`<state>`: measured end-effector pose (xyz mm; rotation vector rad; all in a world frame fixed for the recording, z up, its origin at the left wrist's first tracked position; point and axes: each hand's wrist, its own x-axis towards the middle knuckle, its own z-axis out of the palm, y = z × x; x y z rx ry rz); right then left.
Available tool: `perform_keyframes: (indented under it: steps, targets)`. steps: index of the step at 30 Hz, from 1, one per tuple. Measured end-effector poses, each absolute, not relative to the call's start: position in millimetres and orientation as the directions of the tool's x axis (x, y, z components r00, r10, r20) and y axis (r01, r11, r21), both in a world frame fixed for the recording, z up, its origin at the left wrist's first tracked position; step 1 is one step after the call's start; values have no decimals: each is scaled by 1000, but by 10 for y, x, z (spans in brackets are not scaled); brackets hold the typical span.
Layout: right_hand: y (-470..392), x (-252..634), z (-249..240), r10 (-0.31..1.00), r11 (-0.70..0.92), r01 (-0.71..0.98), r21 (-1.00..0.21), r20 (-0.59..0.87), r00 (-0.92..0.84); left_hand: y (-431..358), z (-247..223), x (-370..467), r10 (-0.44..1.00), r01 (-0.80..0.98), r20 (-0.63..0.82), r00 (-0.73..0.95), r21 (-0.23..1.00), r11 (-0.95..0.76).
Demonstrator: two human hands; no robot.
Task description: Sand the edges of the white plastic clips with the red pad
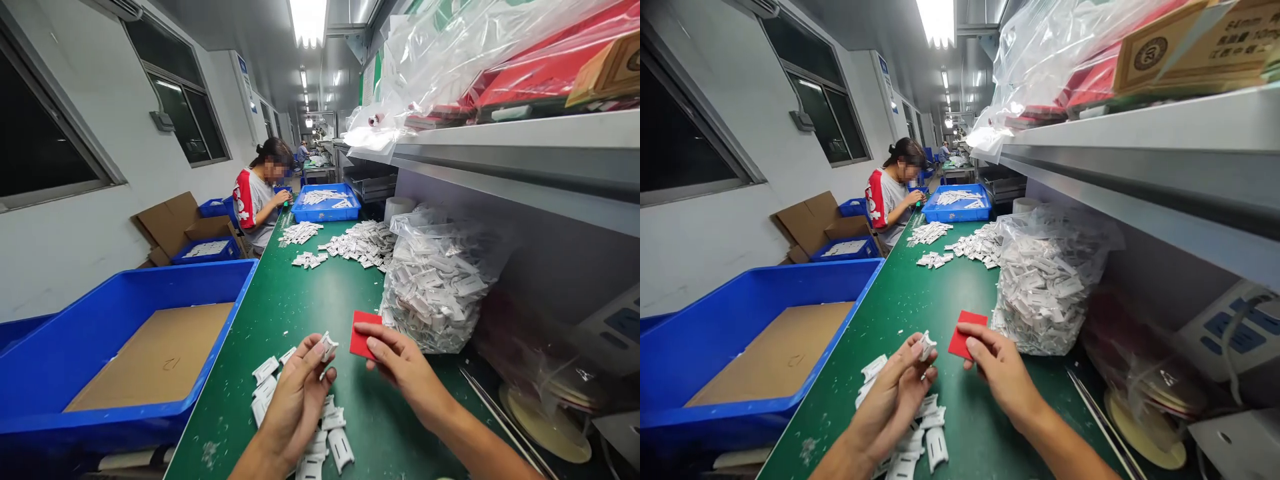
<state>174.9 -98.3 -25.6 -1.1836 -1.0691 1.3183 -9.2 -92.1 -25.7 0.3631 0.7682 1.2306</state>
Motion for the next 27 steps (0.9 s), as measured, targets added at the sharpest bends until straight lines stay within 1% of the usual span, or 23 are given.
perform_keyframes:
  steps: [1, 2, 3, 5, 6, 7, 9, 10, 13, 14, 15, 16, 17, 18, 19, 20, 22, 24, 27]
  targets:
    - [-1050, 1725, -242, 999, -32, -101, -994, -32, 0, -927, -269, -87, 916, -739, -361, 176, 566, 365]
    - [-1115, 1705, -229, 998, 47, -73, -996, 50, -42, -937, -284, -80, 889, -758, -394, 235, 498, 421]
    - [-1170, 1690, -216, 981, 140, -41, -989, 144, -127, -948, -300, -70, 854, -762, -423, 301, 432, 483]
    - [-1233, 1679, -200, 883, 329, 18, -944, 302, -359, -966, -329, -50, 794, -744, -457, 402, 343, 574]
    - [-1239, 1682, -197, 845, 389, 54, -920, 332, -419, -972, -341, -41, 783, -739, -465, 413, 331, 586]
    - [-1232, 1689, -198, 852, 413, 108, -904, 342, -397, -976, -351, -36, 785, -741, -469, 403, 336, 581]
    - [-1201, 1712, -210, 916, 384, 214, -898, 342, -208, -982, -361, -33, 802, -750, -474, 362, 363, 553]
    - [-1185, 1725, -218, 925, 372, 229, -899, 341, -167, -986, -360, -36, 814, -748, -465, 349, 385, 541]
    - [-1135, 1762, -243, 893, 410, 178, -894, 355, -278, -1002, -334, -55, 824, -680, -401, 400, 473, 560]
    - [-1109, 1775, -249, 905, 390, 163, -906, 345, -247, -1008, -320, -63, 827, -647, -383, 411, 517, 561]
    - [-1078, 1789, -252, 939, 336, 148, -930, 317, -137, -1012, -304, -71, 832, -609, -366, 417, 568, 554]
    - [-1043, 1804, -252, 966, 254, 103, -962, 257, 20, -1014, -289, -78, 843, -571, -346, 411, 623, 534]
    - [-1010, 1817, -249, 974, 174, 28, -984, 176, 145, -1015, -277, -85, 861, -535, -322, 393, 682, 499]
    - [-983, 1828, -243, 977, 113, -73, -991, 97, 188, -1013, -270, -90, 887, -497, -289, 360, 745, 445]
    - [-966, 1834, -234, 987, 59, -177, -982, 31, 155, -1011, -268, -95, 912, -450, -252, 323, 807, 382]
    - [-960, 1834, -222, 998, 3, -268, -963, -15, 68, -1009, -272, -98, 937, -393, -211, 277, 865, 311]
    - [-974, 1823, -196, 990, -115, -391, -913, -75, -117, -1007, -296, -102, 977, -253, -121, 173, 954, 163]
    - [-1003, 1806, -174, 970, -203, -466, -861, -113, -215, -1014, -329, -106, 995, -114, -23, 100, 993, 35]
    - [-1040, 1787, -161, 961, -255, -556, -791, -144, -235, -1046, -365, -113, 995, 31, 81, 61, 996, -83]
